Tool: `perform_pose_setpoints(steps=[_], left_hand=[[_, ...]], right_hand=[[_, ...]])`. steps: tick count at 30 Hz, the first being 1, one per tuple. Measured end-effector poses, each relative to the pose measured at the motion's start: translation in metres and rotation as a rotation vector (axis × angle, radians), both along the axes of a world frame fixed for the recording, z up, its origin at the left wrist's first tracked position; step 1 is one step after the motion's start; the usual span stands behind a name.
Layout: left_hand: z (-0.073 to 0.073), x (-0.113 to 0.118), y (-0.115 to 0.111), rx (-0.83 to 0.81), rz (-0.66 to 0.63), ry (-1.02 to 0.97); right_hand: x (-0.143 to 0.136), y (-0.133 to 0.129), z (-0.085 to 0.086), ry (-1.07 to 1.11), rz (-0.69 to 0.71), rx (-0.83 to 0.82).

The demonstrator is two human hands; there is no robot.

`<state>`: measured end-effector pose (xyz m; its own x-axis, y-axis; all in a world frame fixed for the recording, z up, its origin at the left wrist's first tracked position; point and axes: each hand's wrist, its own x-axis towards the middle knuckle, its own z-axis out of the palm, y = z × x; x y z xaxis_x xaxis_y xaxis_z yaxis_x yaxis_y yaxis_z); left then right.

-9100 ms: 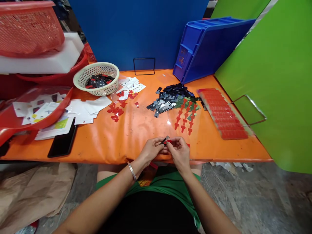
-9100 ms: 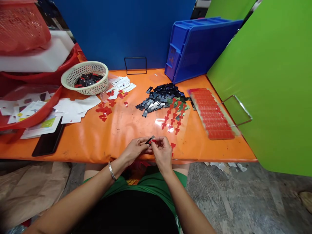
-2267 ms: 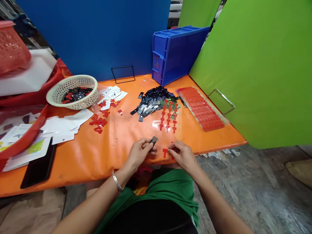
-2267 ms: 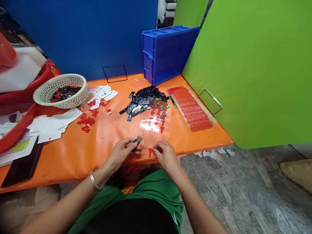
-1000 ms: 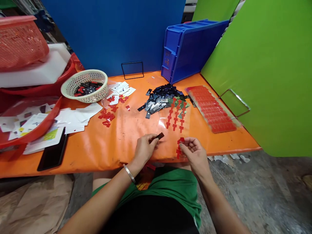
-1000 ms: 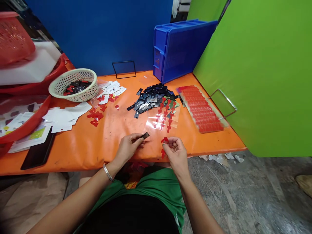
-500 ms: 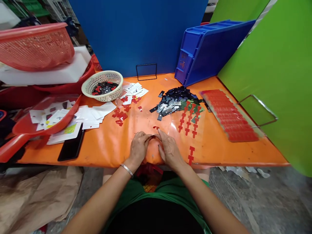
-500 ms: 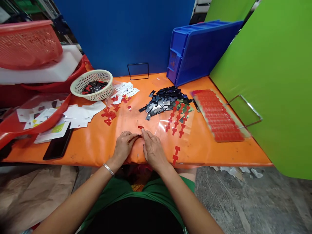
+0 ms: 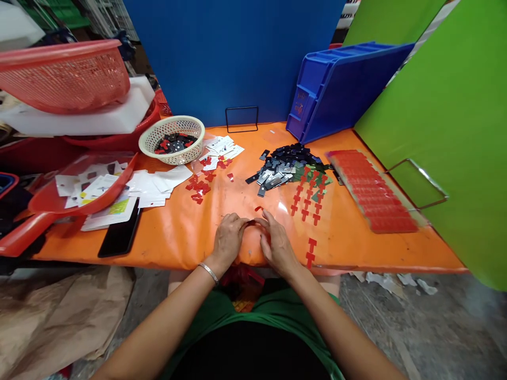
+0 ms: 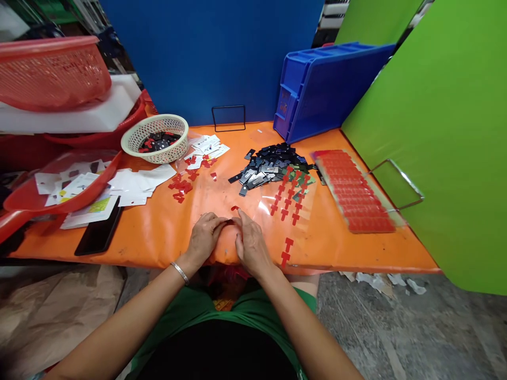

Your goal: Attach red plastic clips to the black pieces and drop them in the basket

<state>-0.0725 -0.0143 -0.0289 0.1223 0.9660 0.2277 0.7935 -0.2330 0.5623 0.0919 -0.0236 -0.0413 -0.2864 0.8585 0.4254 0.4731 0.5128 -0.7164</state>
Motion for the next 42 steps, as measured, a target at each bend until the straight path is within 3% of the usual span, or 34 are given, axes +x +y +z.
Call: perform_pose_setpoints(steps=[3,6,9,12,17,23,29,42], left_hand=[[0.011,0.003,0.003,-0.106,0.074,-0.195],[0.024,0.013,0.002,-0.333,0.133,-0.577],[0.031,0.032,-0.003,-0.676,0.131,-1.044],[0.032,0.051,-0.008,-0.889,0.128,-1.264],[0.020,0.068,-0.009,-0.964,0.158,-1.335],[0.012,0.067,-0.008,-0.963,0.150,-1.368],[0.012,0.062,-0.006,-1.013,0.069,-1.362],[0.017,0.059,-0.005,-1.028,0.026,-1.322]], right_hand=[[0.009,0.000,0.013,0.288,-0.154,-0.139],[0.025,0.002,0.029,0.475,-0.336,-0.238],[0.037,0.001,0.036,0.580,-0.355,-0.390],[0.039,-0.003,0.033,0.598,-0.336,-0.500],[0.033,-0.008,0.020,0.600,-0.362,-0.548],[0.030,-0.008,0.012,0.553,-0.378,-0.552],[0.030,-0.009,0.012,0.547,-0.327,-0.591],[0.032,-0.008,0.006,0.501,-0.293,-0.577]])
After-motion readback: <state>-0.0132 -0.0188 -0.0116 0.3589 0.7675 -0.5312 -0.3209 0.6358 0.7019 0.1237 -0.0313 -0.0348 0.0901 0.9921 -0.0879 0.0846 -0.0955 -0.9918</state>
